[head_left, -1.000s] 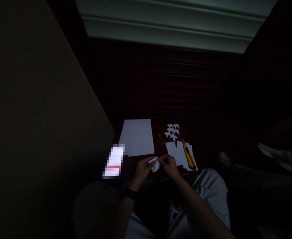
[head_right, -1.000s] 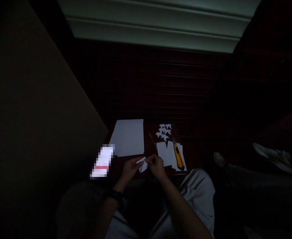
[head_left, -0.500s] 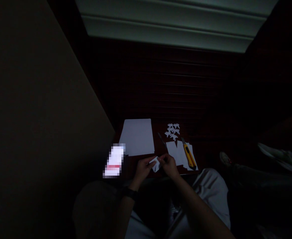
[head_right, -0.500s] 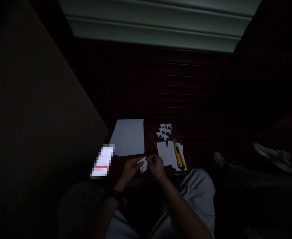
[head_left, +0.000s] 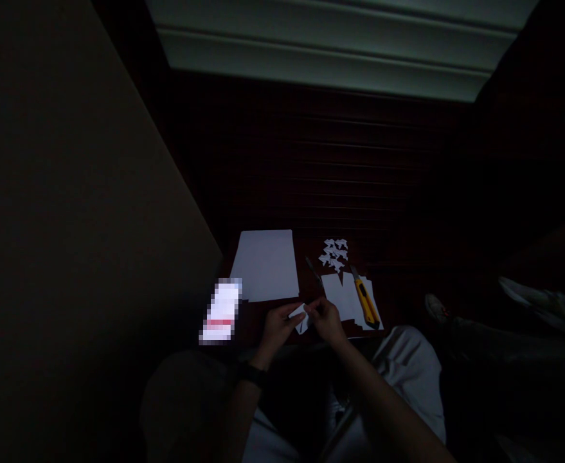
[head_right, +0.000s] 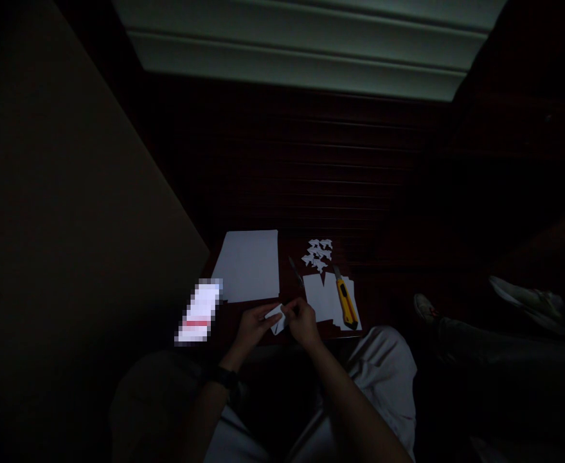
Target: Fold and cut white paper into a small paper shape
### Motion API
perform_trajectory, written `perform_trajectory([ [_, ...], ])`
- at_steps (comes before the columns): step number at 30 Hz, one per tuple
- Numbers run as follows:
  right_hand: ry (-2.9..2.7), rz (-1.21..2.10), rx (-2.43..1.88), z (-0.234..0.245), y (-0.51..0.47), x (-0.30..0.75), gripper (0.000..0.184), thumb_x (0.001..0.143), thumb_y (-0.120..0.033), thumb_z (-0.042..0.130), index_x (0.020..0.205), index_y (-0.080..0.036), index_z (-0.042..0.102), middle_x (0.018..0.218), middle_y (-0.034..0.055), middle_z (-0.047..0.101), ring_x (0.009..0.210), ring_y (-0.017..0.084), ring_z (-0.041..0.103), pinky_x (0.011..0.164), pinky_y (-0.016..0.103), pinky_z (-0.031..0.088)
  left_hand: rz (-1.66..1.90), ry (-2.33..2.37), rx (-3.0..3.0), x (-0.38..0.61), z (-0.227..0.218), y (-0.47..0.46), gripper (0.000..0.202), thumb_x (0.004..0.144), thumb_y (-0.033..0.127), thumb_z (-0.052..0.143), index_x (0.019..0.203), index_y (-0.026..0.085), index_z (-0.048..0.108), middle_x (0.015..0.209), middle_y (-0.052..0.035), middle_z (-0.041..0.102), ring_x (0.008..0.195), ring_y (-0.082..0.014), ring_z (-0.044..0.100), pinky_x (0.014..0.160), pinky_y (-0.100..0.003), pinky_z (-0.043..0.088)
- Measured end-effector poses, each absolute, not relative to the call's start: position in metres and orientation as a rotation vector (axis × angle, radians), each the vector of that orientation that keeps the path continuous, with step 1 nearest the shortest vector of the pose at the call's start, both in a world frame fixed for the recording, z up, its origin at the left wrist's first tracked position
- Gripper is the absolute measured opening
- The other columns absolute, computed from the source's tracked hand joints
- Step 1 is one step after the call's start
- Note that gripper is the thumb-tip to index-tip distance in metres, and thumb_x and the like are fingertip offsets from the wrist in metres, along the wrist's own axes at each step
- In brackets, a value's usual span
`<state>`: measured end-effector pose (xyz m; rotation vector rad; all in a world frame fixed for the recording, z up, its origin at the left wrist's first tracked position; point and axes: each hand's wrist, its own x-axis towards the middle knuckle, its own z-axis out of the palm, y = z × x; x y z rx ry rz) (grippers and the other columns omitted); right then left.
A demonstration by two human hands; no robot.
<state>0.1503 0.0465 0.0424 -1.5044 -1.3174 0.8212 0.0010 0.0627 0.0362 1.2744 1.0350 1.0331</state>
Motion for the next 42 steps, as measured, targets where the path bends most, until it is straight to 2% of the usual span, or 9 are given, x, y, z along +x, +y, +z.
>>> perform_trajectory([
  [11, -1.177, 0.939, -1.389, 0.038, 0.049, 0.15, 0.014, 0.068, -0.03, 0.062, 0.072, -0.017, 0.056, 0.066, 0.0, 0.058, 0.061, 0.013, 0.053, 0.056, 0.024, 0.041, 1.032, 1.087, 1.193, 0.0, 0.039, 0.064, 0.037, 0.057, 0.028, 0.074, 0.09, 0.012, 0.067, 0.093, -0.0117, 0.069, 0.087, -0.0241, 0.063, 0.075, -0.032, 0.05],
  [17, -1.104, 1.039, -1.307, 0.042, 0.051, 0.152, 0.021, 0.063, -0.026, 0.067, 0.079, -0.018, 0.055, 0.062, -0.0033, 0.054, 0.054, 0.011, 0.049, 0.05, 0.021, 0.039, 1.018, 1.015, 1.17, 0.0, 0.044, 0.063, 0.037, 0.058, 0.024, 0.073, 0.091, 0.011, 0.066, 0.093, -0.0118, 0.068, 0.086, -0.0235, 0.063, 0.074, -0.032, 0.05],
  [21, -1.128, 1.144, -1.253, 0.044, 0.052, 0.156, 0.022, 0.062, -0.029, 0.069, 0.079, -0.017, 0.059, 0.063, -0.0018, 0.057, 0.054, 0.011, 0.051, 0.051, 0.022, 0.04, 0.994, 1.02, 1.168, -0.002, 0.047, 0.063, 0.036, 0.058, 0.024, 0.073, 0.091, 0.012, 0.066, 0.094, -0.0111, 0.068, 0.085, -0.023, 0.063, 0.073, -0.031, 0.049],
  [27, -1.195, 1.295, -1.253, 0.046, 0.055, 0.165, 0.025, 0.06, -0.031, 0.07, 0.079, -0.016, 0.065, 0.069, 0.002, 0.063, 0.06, 0.014, 0.056, 0.057, 0.025, 0.043, 0.941, 1.023, 1.244, -0.004, 0.045, 0.064, 0.04, 0.061, 0.028, 0.071, 0.096, 0.011, 0.064, 0.085, -0.0095, 0.068, 0.074, -0.0195, 0.063, 0.064, -0.027, 0.048],
  [37, -1.246, 1.316, -1.252, 0.056, 0.058, 0.167, 0.019, 0.057, -0.021, 0.069, 0.074, -0.015, 0.065, 0.057, -0.0019, 0.06, 0.05, 0.011, 0.052, 0.05, 0.022, 0.04, 0.872, 1.063, 1.329, 0.0, 0.046, 0.063, 0.049, 0.056, 0.031, 0.074, 0.1, 0.011, 0.062, 0.067, -0.0033, 0.064, 0.061, -0.0148, 0.058, 0.057, -0.023, 0.042],
  [42, -1.28, 1.342, -1.263, 0.057, 0.059, 0.169, 0.021, 0.055, -0.023, 0.069, 0.074, -0.015, 0.064, 0.058, -0.0011, 0.061, 0.052, 0.013, 0.055, 0.052, 0.024, 0.043, 0.859, 1.098, 1.354, 0.003, 0.047, 0.063, 0.048, 0.054, 0.029, 0.074, 0.097, 0.012, 0.063, 0.059, 0.0007, 0.059, 0.053, -0.0112, 0.052, 0.05, -0.02, 0.035],
])
